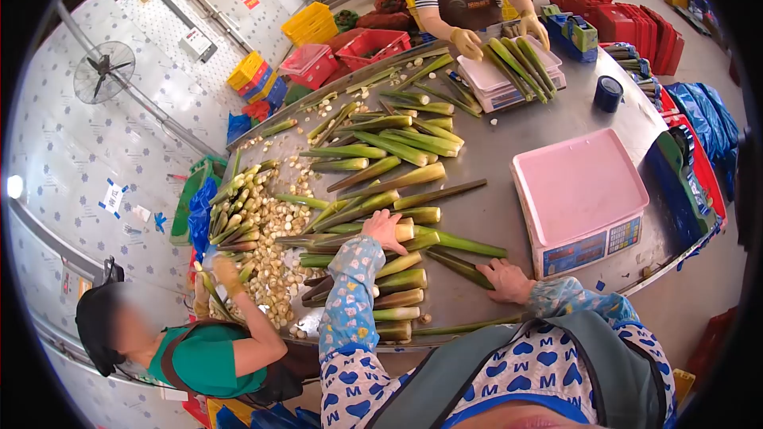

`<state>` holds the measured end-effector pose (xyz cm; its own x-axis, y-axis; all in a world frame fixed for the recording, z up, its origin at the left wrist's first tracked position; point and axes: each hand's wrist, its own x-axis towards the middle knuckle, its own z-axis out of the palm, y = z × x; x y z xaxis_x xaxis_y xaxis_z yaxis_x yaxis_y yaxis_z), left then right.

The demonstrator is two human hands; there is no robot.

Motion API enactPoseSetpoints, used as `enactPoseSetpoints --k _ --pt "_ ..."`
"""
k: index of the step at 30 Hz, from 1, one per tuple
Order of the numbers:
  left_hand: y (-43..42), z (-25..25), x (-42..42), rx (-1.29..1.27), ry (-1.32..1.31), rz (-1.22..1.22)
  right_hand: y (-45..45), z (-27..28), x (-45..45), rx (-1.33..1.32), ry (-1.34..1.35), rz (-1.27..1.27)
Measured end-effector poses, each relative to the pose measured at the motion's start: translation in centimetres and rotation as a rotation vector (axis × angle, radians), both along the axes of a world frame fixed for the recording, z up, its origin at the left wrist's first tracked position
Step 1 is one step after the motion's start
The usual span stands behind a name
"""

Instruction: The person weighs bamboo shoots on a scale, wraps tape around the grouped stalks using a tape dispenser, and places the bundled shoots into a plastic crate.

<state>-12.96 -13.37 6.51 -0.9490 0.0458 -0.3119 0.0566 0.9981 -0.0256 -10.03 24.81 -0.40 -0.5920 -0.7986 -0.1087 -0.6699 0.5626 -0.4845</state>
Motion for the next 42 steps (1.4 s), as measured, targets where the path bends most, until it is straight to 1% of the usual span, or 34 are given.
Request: enactPoseSetpoints --k 1,3,4,5,6,8,9,11,13,15,16,18,19,21,23,25,26,28,29,32,34,35,37,39,41,42 --pt "-0.2 -0.2 -0.4 0.017 -0.075 0.036 0.2 0.2 0.2 0.001 0.001 -0.009" --pt "-0.2 -0.5 -0.4 0.019 -0.060 0.018 0.7 1.0 0.4 0.087 -0.212 0.007" --pt "-0.1 -0.8 -0.1 0.015 -0.049 0.008 1.2 1.1 0.5 0.088 -0.213 0.006" --pt "-0.7 -2.5 0.2 0.025 0.013 -0.019 1.7 1.1 0.8 0.045 -0.275 0.031" --pt "-1.0 -3.3 0.5 0.022 0.010 -0.018 2.2 1.3 1.0 0.000 -0.338 0.057" --pt "-1.5 -4.3 1.0 0.258 0.030 -0.024 3.2 2.3 1.4 -0.031 -0.370 0.082" --pt "0.8 -1.4 1.6 0.145 -0.021 0.026 3.8 3.0 1.5 -0.058 -0.396 0.104" --pt "3.5 1.1 2.3 -0.079 -0.041 -0.027 5.1 4.6 1.5 -0.101 -0.387 0.118" --pt "4.6 1.5 3.2 -0.119 -0.009 -0.063 6.4 5.9 1.4 -0.143 -0.378 0.134" --pt "5.2 1.5 3.9 -0.174 0.020 -0.093 7.6 6.7 1.5 -0.260 -0.363 0.085" --pt "5.3 1.4 4.2 -0.132 0.015 -0.061 8.1 7.2 1.4 -0.262 -0.371 0.087" --pt "5.2 0.3 5.0 -0.018 0.130 -0.078 9.6 8.2 0.9 -0.251 -0.352 0.086" --pt "5.3 0.2 5.1 -0.033 0.067 -0.026 10.2 8.4 0.9 -0.250 -0.342 0.100" --pt "6.6 1.2 5.2 -0.083 0.028 0.028 11.1 8.8 0.8 -0.259 -0.360 0.122" --pt "7.4 1.0 5.5 -0.077 0.043 0.042 11.8 8.8 0.4 -0.271 -0.362 0.159" --pt "8.7 1.2 5.6 -0.122 0.000 -0.033 12.6 8.6 -0.1 -0.306 -0.341 0.191" --pt "9.3 0.6 6.2 -0.129 0.072 -0.074 13.0 8.7 -0.2 -0.308 -0.346 0.202" --pt "10.8 -0.1 7.0 -0.085 0.159 -0.077 13.8 9.1 -0.4 -0.386 -0.355 0.132" --pt "11.9 0.6 7.3 -0.086 0.183 -0.088 14.1 9.5 -0.7 -0.395 -0.359 0.130" --pt "13.8 2.5 7.6 -0.011 -0.021 -0.107 15.2 10.3 -1.2 -0.453 -0.366 0.105" --pt "11.8 -0.9 8.5 -0.076 -0.120 -0.269 15.7 10.4 -1.7 -0.489 -0.413 0.085" --pt "13.0 -0.1 8.3 -0.211 -0.272 -0.308 15.9 10.6 -1.8 -0.469 -0.433 0.070" --pt "13.5 -0.3 8.6 -0.274 -0.202 -0.380 16.4 10.9 -2.2 -0.458 -0.427 0.067" --pt "13.7 -0.6 8.7 -0.299 -0.171 -0.386 17.1 10.7 -2.4 -0.430 -0.426 0.067" --pt "13.5 0.0 8.7 -0.161 -0.218 -0.273 17.7 10.2 -2.7 -0.533 -0.363 0.065" --pt "13.5 0.7 8.6 -0.101 -0.201 -0.229 18.0 10.5 -3.0 -0.575 -0.355 0.041"
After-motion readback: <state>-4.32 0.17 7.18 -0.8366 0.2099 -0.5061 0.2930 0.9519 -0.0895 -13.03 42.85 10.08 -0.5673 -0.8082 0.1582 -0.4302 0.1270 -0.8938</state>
